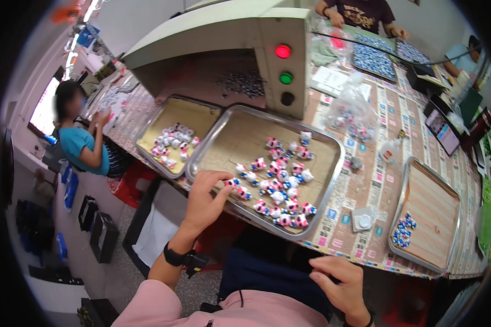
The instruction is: The person assembles small, round, white objects with pink and blue patterns by hand. They pick up a base object from a metal tray, attach a small blue component, and place the finished item back into the tray. The process is repetitive and performed one item at a time.
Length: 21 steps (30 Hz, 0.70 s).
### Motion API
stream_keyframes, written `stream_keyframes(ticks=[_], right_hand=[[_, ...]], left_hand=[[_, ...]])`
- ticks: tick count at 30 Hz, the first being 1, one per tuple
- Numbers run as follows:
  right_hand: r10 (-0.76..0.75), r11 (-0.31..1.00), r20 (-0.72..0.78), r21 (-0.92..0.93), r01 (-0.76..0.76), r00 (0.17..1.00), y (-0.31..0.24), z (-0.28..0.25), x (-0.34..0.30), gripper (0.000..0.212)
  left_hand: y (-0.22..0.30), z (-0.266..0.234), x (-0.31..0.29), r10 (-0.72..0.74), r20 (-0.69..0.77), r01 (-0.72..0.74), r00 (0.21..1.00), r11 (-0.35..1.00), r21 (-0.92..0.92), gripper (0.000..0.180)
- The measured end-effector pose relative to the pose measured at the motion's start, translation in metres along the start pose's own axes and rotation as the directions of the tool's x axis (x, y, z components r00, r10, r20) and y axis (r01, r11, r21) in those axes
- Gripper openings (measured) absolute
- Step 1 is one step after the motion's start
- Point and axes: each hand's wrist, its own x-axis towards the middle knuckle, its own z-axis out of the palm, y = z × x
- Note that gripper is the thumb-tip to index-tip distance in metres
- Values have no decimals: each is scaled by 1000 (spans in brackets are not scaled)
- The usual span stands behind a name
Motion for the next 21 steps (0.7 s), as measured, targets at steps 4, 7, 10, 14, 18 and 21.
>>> stream_keyframes(ticks=[4, 7, 10, 14, 18, 21], right_hand=[[11, 1000, -46, -21, -11, 999, 1, 3, -5, 19], [22, 999, -110, -29, -26, 994, -1, 1, -6, 18], [29, 998, -111, -49, -35, 993, -2, 0, -8, 17], [27, 999, -71, -30, -30, 997, -2, -1, -8, 17], [6, 1000, -89, -30, -8, 996, 0, 3, -8, 16], [8, 999, -83, -33, -11, 997, -3, 4, -8, 16]], left_hand=[[-16, 5, -4, -34, 4, 34, 999, 996, -86, 22], [-29, -6, 6, -1, -221, 3, 975, 1000, 8, 21], [-76, -36, 21, -9, -310, 95, 951, 960, 263, 31], [-160, -69, 10, -196, -239, 307, 951, 691, 655, 80], [-181, -75, 25, -273, -24, 237, 962, 784, 574, 88], [-177, -76, 35, -301, 83, 196, 950, 783, 590, 80]])
